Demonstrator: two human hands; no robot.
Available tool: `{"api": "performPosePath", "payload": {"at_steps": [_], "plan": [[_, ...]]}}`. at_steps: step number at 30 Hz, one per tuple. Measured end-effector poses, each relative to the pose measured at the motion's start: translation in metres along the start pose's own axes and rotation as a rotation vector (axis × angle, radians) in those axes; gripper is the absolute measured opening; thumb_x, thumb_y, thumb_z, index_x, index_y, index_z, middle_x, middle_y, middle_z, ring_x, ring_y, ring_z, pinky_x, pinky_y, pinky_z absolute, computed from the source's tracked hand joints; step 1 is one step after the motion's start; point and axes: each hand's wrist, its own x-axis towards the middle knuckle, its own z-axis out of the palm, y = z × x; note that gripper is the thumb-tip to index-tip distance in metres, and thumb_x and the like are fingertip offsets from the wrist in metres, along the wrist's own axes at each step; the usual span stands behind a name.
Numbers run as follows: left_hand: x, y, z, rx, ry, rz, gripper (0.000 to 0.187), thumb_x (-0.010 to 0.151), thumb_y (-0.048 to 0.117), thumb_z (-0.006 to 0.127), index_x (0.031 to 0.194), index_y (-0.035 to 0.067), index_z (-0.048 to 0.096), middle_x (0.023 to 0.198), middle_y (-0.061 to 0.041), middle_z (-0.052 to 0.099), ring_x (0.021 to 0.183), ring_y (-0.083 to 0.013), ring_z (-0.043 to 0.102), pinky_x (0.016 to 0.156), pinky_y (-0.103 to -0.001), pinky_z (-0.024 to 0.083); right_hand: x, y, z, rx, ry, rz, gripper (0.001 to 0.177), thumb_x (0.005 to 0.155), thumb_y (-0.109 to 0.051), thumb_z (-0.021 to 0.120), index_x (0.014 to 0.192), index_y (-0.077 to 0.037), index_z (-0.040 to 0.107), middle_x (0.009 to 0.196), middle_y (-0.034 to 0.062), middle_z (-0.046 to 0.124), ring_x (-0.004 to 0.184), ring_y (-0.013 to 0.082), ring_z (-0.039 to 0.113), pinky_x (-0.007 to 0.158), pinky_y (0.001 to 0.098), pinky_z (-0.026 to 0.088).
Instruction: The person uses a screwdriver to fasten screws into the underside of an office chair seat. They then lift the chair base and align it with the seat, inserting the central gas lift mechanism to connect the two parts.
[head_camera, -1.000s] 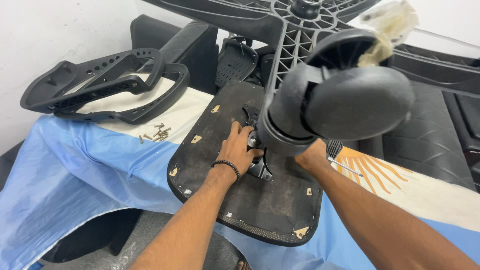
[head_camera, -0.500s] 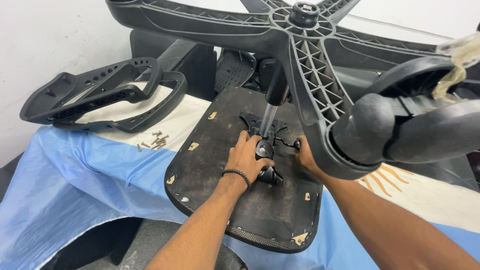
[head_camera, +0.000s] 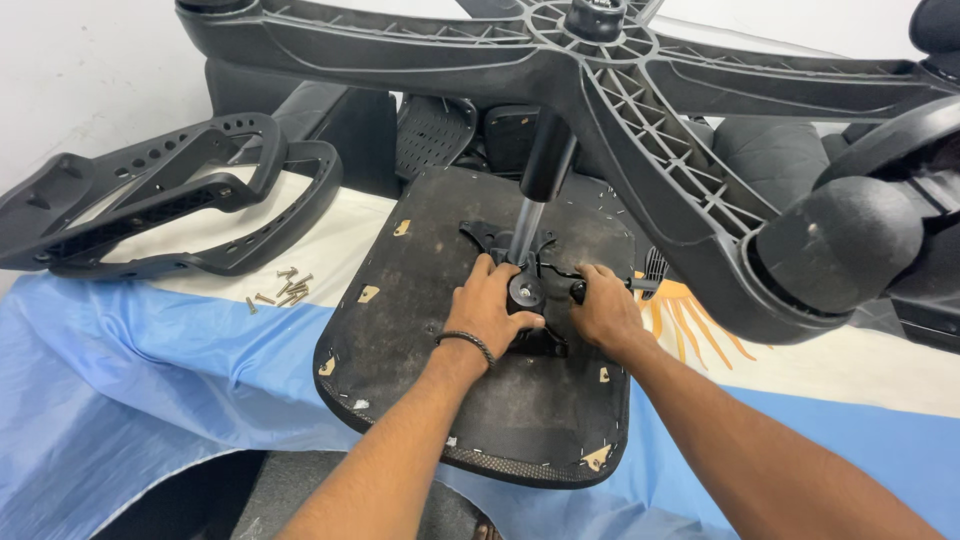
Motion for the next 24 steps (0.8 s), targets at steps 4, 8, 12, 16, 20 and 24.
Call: {"api": "performPosePath", "payload": {"at_steps": [4, 8, 12, 16, 20, 24], "plan": [[-0.005, -0.043, -0.012, 0.001, -0.069, -0.028, 0.075, 0.067, 0.016, 0.088, 0.136, 0.009, 0.059, 0.127, -0.01, 0.061, 0.119, -0.0296, 0.063, 0.104, -0.039, 0.052, -0.024, -0.028, -0.003, 0.026, -0.028, 0.217, 0.061, 0.077, -0.01, 0.074, 0.134, -0.008, 0.054, 0.138, 0.0229, 0.052, 0.112, 0.0408, 0.06, 0.094, 0.0479, 0.05], [-0.01, -0.086, -0.018, 0.214, -0.191, -0.101, 0.083, 0.073, 0.016, 0.088, 0.144, 0.007, 0.046, 0.144, -0.012, 0.043, 0.135, -0.0335, 0.041, 0.112, -0.043, 0.038, -0.04, -0.052, -0.005, 0.139, 0.022, 0.202, 0.063, 0.073, -0.01, 0.072, 0.134, -0.012, 0.057, 0.123, 0.0174, 0.068, 0.111, 0.0367, 0.066, 0.094, 0.0458, 0.052], [-0.018, -0.106, -0.017, 0.367, -0.263, -0.022, 0.072, 0.079, 0.018, 0.083, 0.142, 0.009, 0.05, 0.149, -0.005, 0.042, 0.14, -0.0283, 0.036, 0.115, -0.043, 0.035, -0.046, -0.066, -0.001, 0.4, -0.002, 0.128, 0.081, 0.068, -0.015, 0.07, 0.146, -0.017, 0.05, 0.117, 0.0168, 0.072, 0.108, 0.0328, 0.07, 0.096, 0.04, 0.054], [-0.027, -0.107, -0.021, 0.434, -0.273, -0.006, 0.064, 0.079, 0.022, 0.082, 0.137, 0.013, 0.057, 0.146, -0.005, 0.042, 0.136, -0.0285, 0.037, 0.114, -0.043, 0.035, -0.052, -0.083, 0.003, 0.407, 0.039, 0.04, 0.084, 0.067, -0.031, 0.085, 0.142, -0.013, 0.05, 0.122, 0.0197, 0.069, 0.116, 0.0336, 0.066, 0.098, 0.0411, 0.049], [-0.044, -0.105, -0.026, 0.398, -0.189, 0.006, 0.053, 0.083, 0.025, 0.08, 0.132, 0.016, 0.063, 0.139, -0.007, 0.047, 0.131, -0.0295, 0.041, 0.112, -0.044, 0.037, -0.046, -0.101, 0.0, 0.308, 0.039, 0.187, 0.07, 0.072, -0.039, 0.083, 0.132, -0.014, 0.058, 0.11, 0.0168, 0.075, 0.106, 0.0326, 0.073, 0.093, 0.0401, 0.055], [-0.062, -0.106, -0.026, 0.315, -0.215, -0.014, 0.056, 0.084, 0.026, 0.078, 0.136, 0.014, 0.06, 0.133, -0.008, 0.049, 0.129, -0.0286, 0.042, 0.112, -0.043, 0.036, -0.047, -0.109, -0.002, 0.207, 0.058, 0.187, 0.061, 0.078, -0.04, 0.082, 0.127, -0.011, 0.062, 0.104, 0.0169, 0.076, 0.099, 0.0355, 0.074, 0.089, 0.0419, 0.057]]}}
